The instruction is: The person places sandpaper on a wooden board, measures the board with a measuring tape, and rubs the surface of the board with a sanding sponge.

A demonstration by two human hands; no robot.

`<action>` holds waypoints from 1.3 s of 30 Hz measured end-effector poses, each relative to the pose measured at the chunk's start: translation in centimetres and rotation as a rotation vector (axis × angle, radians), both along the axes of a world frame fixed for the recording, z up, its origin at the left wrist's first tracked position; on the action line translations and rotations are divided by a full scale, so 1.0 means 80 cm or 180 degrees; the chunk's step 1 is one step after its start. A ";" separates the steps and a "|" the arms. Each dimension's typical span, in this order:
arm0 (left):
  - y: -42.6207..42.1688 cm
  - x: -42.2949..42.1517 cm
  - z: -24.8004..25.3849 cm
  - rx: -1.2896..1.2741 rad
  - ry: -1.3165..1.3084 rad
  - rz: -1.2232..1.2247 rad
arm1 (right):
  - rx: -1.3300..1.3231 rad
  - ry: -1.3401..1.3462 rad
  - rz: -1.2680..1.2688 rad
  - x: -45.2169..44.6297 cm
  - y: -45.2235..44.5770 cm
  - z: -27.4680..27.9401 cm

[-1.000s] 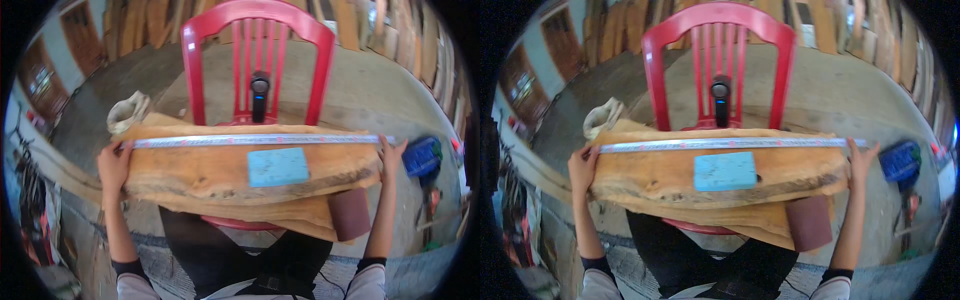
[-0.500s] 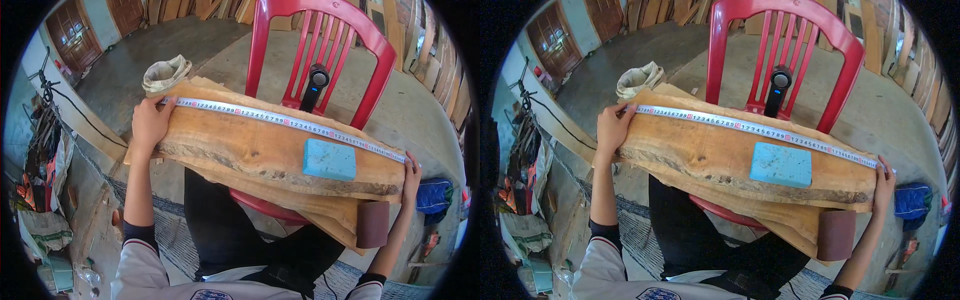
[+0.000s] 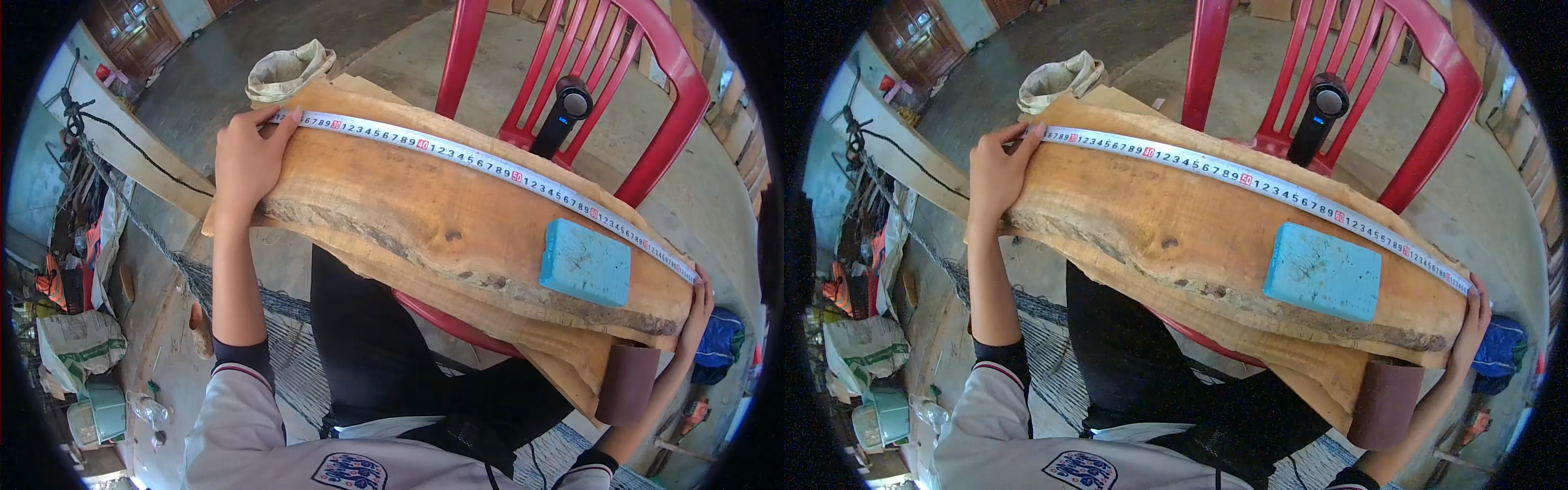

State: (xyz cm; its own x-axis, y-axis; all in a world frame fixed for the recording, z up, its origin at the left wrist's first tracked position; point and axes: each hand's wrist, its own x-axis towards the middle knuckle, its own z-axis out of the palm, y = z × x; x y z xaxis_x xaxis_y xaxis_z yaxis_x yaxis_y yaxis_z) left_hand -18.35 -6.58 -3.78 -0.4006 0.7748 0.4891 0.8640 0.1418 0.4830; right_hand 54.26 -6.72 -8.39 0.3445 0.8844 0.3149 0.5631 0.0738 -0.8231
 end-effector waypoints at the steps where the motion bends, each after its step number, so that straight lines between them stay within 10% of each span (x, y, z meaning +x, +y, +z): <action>1: 0.000 0.001 0.001 -0.0010 -0.0039 -0.0033 | 0.0015 0.0037 0.0013 0.005 0.000 -0.002; 39: 0.011 -0.006 -0.001 -0.0097 -0.0112 0.0007 | 0.0000 -0.0073 0.0177 -0.034 -0.010 0.009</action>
